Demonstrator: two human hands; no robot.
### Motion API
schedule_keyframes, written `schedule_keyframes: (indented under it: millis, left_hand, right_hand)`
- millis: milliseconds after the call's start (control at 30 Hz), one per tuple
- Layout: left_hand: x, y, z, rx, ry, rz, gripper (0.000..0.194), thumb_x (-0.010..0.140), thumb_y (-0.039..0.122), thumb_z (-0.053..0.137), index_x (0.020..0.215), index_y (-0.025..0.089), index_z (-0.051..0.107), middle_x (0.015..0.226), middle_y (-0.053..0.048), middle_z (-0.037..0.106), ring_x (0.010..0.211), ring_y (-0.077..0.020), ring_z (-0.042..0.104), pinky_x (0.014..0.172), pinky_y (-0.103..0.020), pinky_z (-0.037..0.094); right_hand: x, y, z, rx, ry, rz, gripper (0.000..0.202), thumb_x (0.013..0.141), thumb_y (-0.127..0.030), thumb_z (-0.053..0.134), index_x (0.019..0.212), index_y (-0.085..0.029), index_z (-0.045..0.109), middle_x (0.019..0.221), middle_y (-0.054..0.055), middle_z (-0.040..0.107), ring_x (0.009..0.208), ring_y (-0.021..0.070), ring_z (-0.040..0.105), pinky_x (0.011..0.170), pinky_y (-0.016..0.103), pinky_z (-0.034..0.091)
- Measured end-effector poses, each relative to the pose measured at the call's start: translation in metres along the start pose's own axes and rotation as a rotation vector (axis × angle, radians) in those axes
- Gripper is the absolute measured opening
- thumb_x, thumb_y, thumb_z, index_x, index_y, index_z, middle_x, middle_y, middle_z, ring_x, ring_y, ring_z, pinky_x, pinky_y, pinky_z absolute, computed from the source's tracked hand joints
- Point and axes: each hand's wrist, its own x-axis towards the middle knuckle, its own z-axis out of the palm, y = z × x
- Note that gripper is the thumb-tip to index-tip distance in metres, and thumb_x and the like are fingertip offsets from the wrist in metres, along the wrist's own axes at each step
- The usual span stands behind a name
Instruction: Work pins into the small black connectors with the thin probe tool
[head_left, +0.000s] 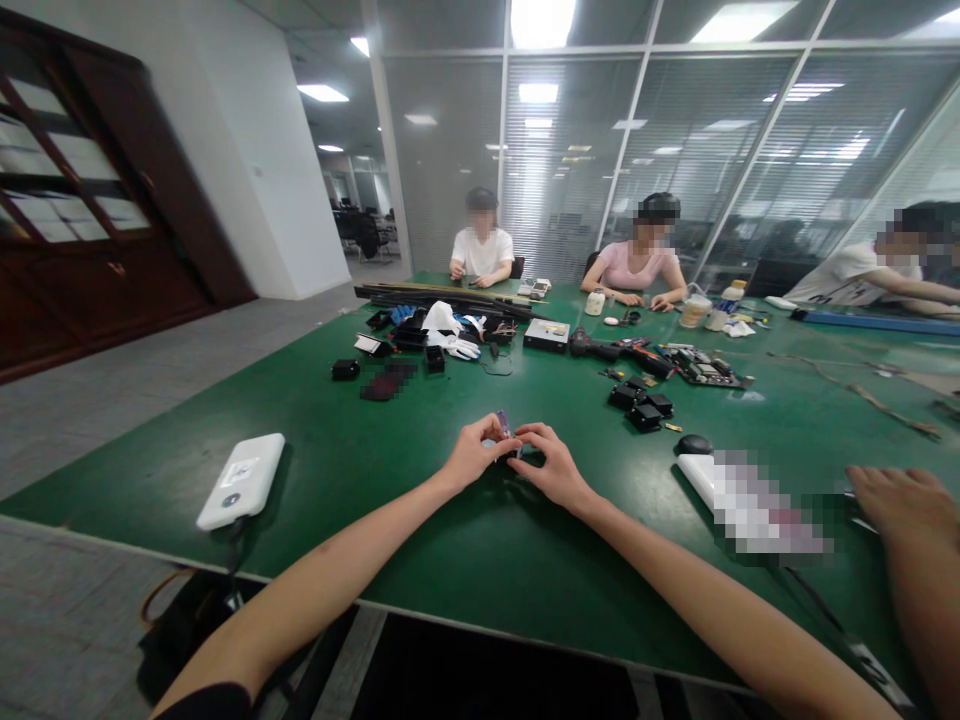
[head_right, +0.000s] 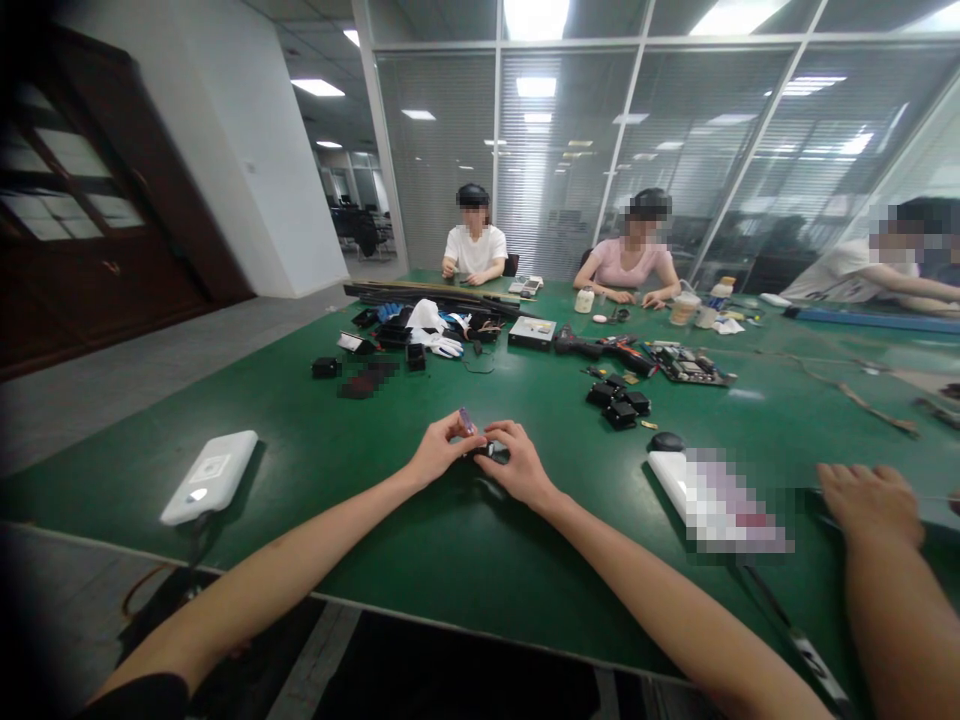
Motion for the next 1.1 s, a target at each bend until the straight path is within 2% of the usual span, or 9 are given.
schedule_keyframes:
  millis: [100,267,400,500,633,767,967,1100]
  left_hand:
    - [0.001,-0.001,0.001,-0.001,0.013,-0.016,0.044,0.073,0.053,0.082,0.08,0.017,0.058,0.076,0.001,0.063,0.071,-0.0125,0.058,0.07,-0.026,0.047]
    - [0.0,0.003,0.002,-0.015,0.003,-0.025,0.042,0.074,0.051,0.082,0.082,0.017,0.058,0.074,0.002,0.062,0.07,-0.0124,0.057,0.07,-0.026,0.047]
    - [-0.001,0.01,-0.002,-0.063,-0.017,-0.031,0.037,0.084,0.053,0.072,0.091,0.018,0.062,0.08,0.0,0.064,0.075,-0.0141,0.06,0.071,-0.026,0.048]
    - [-0.003,0.014,-0.007,-0.051,-0.006,0.0,0.036,0.091,0.053,0.063,0.1,0.018,0.064,0.088,-0.004,0.068,0.084,-0.0172,0.064,0.079,-0.029,0.051]
    - [-0.004,0.017,-0.012,0.099,-0.002,0.084,0.032,0.094,0.047,0.059,0.104,0.018,0.067,0.097,-0.006,0.07,0.094,-0.021,0.066,0.092,-0.034,0.05]
    - [-0.005,0.02,-0.015,0.197,-0.066,0.147,0.029,0.095,0.038,0.058,0.116,0.019,0.065,0.11,-0.008,0.07,0.104,-0.0231,0.066,0.097,-0.037,0.048]
    - [-0.007,0.019,-0.019,0.438,-0.231,0.187,0.063,0.08,0.033,0.075,0.138,0.023,0.053,0.13,-0.012,0.061,0.123,-0.0296,0.057,0.109,-0.045,0.042]
    - [-0.007,0.016,-0.021,0.584,-0.251,0.157,0.062,0.077,0.035,0.077,0.133,0.023,0.056,0.126,-0.011,0.061,0.119,-0.0313,0.057,0.107,-0.047,0.043]
  right_hand:
    - [0.002,0.0,0.001,0.022,0.033,0.013,0.013,0.088,-0.034,0.073,0.098,-0.025,0.074,0.116,0.008,0.065,0.113,0.0264,0.06,0.102,0.046,0.049]
    - [0.003,0.004,0.002,0.075,0.036,0.066,0.015,0.09,-0.038,0.072,0.091,-0.023,0.075,0.099,0.006,0.065,0.097,0.0227,0.063,0.085,0.037,0.053]
    - [0.003,0.006,0.0,0.153,-0.011,0.121,0.02,0.091,-0.04,0.069,0.091,-0.022,0.077,0.096,0.005,0.067,0.087,0.0196,0.064,0.077,0.033,0.054]
    - [0.003,0.008,0.0,0.187,-0.036,0.157,0.021,0.091,-0.04,0.069,0.092,-0.021,0.078,0.094,0.005,0.069,0.081,0.0184,0.065,0.075,0.032,0.054]
    - [0.003,0.011,0.0,0.227,-0.053,0.18,0.02,0.091,-0.039,0.07,0.093,-0.021,0.078,0.092,0.004,0.071,0.079,0.0183,0.066,0.072,0.031,0.053]
    - [0.003,0.014,0.001,0.289,-0.067,0.221,0.021,0.09,-0.041,0.07,0.092,-0.021,0.077,0.086,0.003,0.074,0.073,0.0179,0.066,0.069,0.03,0.052]
    - [0.002,0.017,0.001,0.356,-0.07,0.268,0.026,0.089,-0.044,0.07,0.093,-0.02,0.077,0.085,0.003,0.075,0.073,0.0181,0.066,0.068,0.029,0.052]
    - [0.003,0.017,0.0,0.366,-0.067,0.271,0.027,0.089,-0.044,0.07,0.093,-0.019,0.077,0.085,0.003,0.074,0.071,0.0172,0.064,0.068,0.029,0.05]
